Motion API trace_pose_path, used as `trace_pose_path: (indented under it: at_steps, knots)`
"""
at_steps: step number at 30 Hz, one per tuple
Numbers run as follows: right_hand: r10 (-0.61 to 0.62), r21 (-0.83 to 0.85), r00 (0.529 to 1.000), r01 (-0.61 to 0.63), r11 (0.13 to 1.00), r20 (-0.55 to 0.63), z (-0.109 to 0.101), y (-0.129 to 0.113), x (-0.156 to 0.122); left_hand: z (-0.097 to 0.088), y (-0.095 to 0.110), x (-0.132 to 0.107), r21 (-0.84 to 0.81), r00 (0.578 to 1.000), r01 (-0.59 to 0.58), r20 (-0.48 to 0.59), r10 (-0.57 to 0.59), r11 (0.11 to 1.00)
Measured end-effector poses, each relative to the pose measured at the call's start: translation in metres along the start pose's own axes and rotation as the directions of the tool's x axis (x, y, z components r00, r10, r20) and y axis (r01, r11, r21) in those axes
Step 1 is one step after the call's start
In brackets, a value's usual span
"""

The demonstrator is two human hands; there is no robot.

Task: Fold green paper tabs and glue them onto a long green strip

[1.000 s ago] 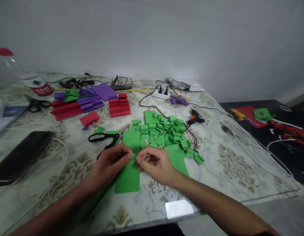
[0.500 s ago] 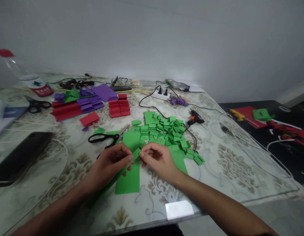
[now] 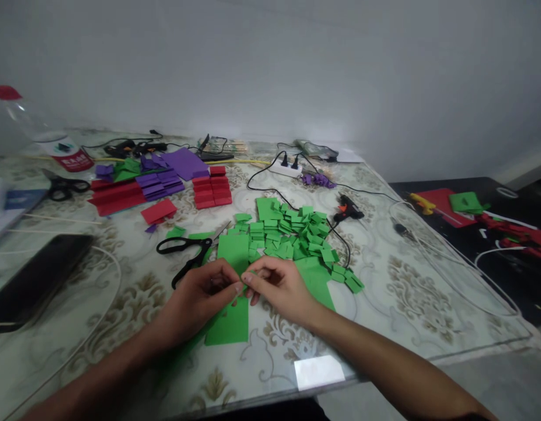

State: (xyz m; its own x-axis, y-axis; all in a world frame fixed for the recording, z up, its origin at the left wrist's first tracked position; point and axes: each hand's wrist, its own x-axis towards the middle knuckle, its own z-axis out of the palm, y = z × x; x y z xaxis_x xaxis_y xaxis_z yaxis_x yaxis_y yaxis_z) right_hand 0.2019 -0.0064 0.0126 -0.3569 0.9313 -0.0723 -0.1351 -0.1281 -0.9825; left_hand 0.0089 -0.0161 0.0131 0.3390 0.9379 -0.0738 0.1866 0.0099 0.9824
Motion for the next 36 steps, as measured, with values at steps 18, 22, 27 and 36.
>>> trace_pose_path:
  at_steps: [18,22,27,36]
  knots:
    - [-0.003,0.021,0.998,0.005,1.0,-0.069,-0.014,0.001,0.011,-0.013,0.001,0.008,0.023,0.997,0.051,0.061,-0.052,0.998]
    - [0.034,0.051,0.998,-0.031,0.998,-0.053,-0.013,-0.002,0.011,-0.012,0.0,0.006,0.03,0.994,0.084,0.068,-0.086,0.996]
    - [0.133,0.034,0.991,-0.134,0.99,0.027,-0.013,-0.002,0.011,-0.007,0.002,0.004,0.089,0.997,0.05,0.062,-0.056,0.995]
    - [0.244,0.093,0.969,-0.247,0.965,0.048,-0.017,0.001,0.01,-0.005,0.005,0.004,0.21,0.998,0.048,0.017,-0.052,0.977]
